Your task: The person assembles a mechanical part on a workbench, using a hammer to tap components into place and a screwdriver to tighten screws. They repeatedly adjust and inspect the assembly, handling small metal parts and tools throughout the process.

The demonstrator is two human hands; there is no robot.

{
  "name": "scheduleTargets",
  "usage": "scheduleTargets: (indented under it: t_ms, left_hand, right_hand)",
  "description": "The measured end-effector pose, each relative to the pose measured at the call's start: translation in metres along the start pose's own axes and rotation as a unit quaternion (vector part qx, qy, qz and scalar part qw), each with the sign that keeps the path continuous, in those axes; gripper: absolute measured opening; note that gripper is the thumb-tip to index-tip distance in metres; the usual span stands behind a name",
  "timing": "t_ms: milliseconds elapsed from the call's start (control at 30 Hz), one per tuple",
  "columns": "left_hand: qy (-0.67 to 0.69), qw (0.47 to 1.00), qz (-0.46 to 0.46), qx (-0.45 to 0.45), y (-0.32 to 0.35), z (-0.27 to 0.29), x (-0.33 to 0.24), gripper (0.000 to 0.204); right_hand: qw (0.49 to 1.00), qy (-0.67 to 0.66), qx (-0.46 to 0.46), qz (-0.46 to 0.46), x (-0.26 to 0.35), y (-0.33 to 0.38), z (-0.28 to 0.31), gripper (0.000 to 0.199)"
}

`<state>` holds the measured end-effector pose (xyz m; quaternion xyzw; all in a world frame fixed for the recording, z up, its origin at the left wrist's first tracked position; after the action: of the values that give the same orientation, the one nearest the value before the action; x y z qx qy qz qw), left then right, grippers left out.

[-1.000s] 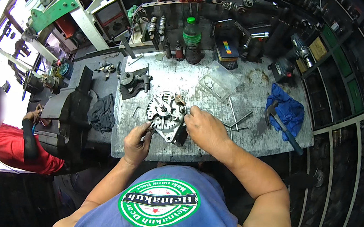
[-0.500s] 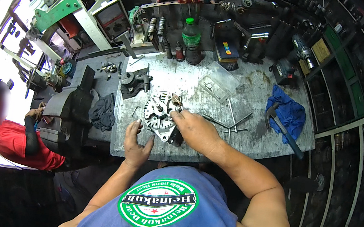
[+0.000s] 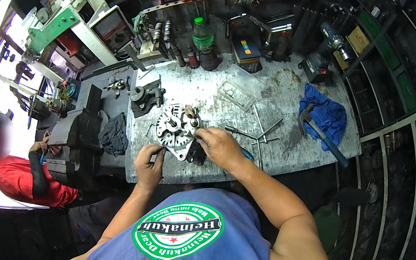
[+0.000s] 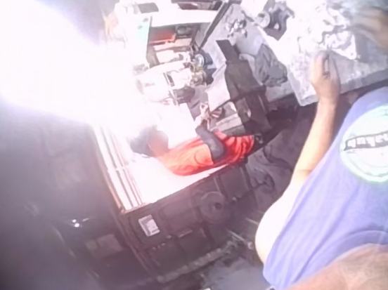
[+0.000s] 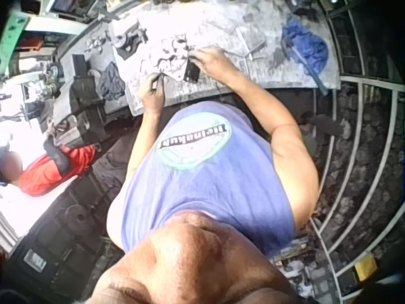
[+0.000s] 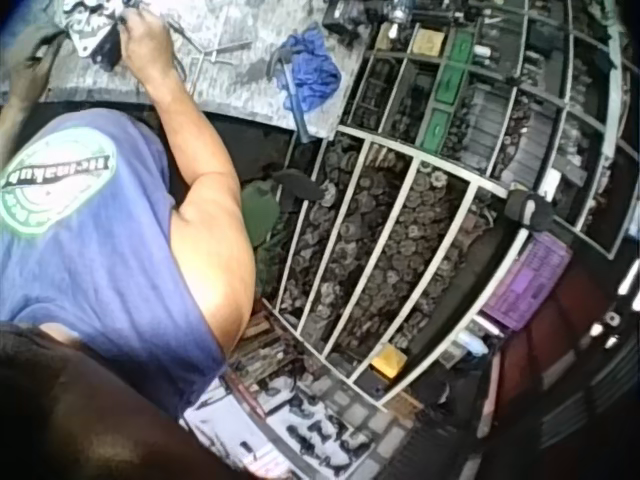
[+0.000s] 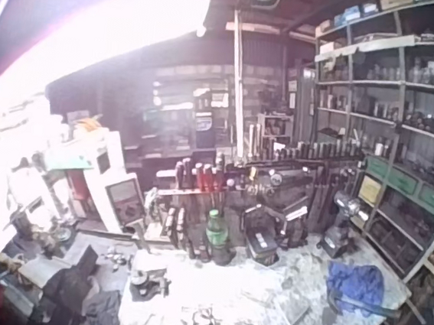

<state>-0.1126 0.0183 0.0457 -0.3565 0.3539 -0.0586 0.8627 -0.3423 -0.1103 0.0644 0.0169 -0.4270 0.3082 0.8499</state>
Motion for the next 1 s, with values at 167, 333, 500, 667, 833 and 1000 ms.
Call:
scheduleTargets:
  t_ms: [167,333,500,667,833,1000]
  left_hand:
    - [-0.006,0.999,-0.039,0.028,-0.001,0.001,0.004,0.020]
    - [0.016,0.999,0.006,0.033,-0.001,0.001,0.006,0.016]
    - [0.009,0.998,-0.013,0.068,-0.005,0.007,0.002,0.022]
    - [0.016,0.998,0.038,0.037,0.000,0.005,0.003,0.020]
    - [-0.006,0.997,0.056,0.045,0.008,-0.004,0.006,0.014]
    - [0.071,0.984,0.162,0.021,0.019,-0.011,0.006,0.023]
  right_hand:
    - [0.999,-0.041,-0.006,-0.011,-0.007,0.002,-0.007,0.024]
    - [0.998,0.053,0.018,0.042,-0.003,-0.003,-0.002,0.023]
    - [0.995,0.070,0.065,-0.016,-0.003,-0.011,0.001,0.022]
    - [0.995,0.023,0.093,-0.010,-0.004,-0.009,0.007,0.025]
    - [0.993,0.058,0.049,-0.092,-0.070,-0.039,0.038,0.024]
    - [0.950,0.183,-0.011,-0.251,-0.167,-0.112,0.028,0.022]
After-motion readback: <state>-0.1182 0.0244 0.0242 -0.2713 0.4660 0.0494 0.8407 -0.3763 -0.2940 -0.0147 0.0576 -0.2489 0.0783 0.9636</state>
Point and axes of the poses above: each hand's wrist, its own y-axis away from the middle knuckle, its own z-axis out of the back of the hand, x = y × z, the point moved 4 cm from there along -y, towards the middle knuckle, and after that the axes turned 12 degrees about -z, right-handed, at the moved point
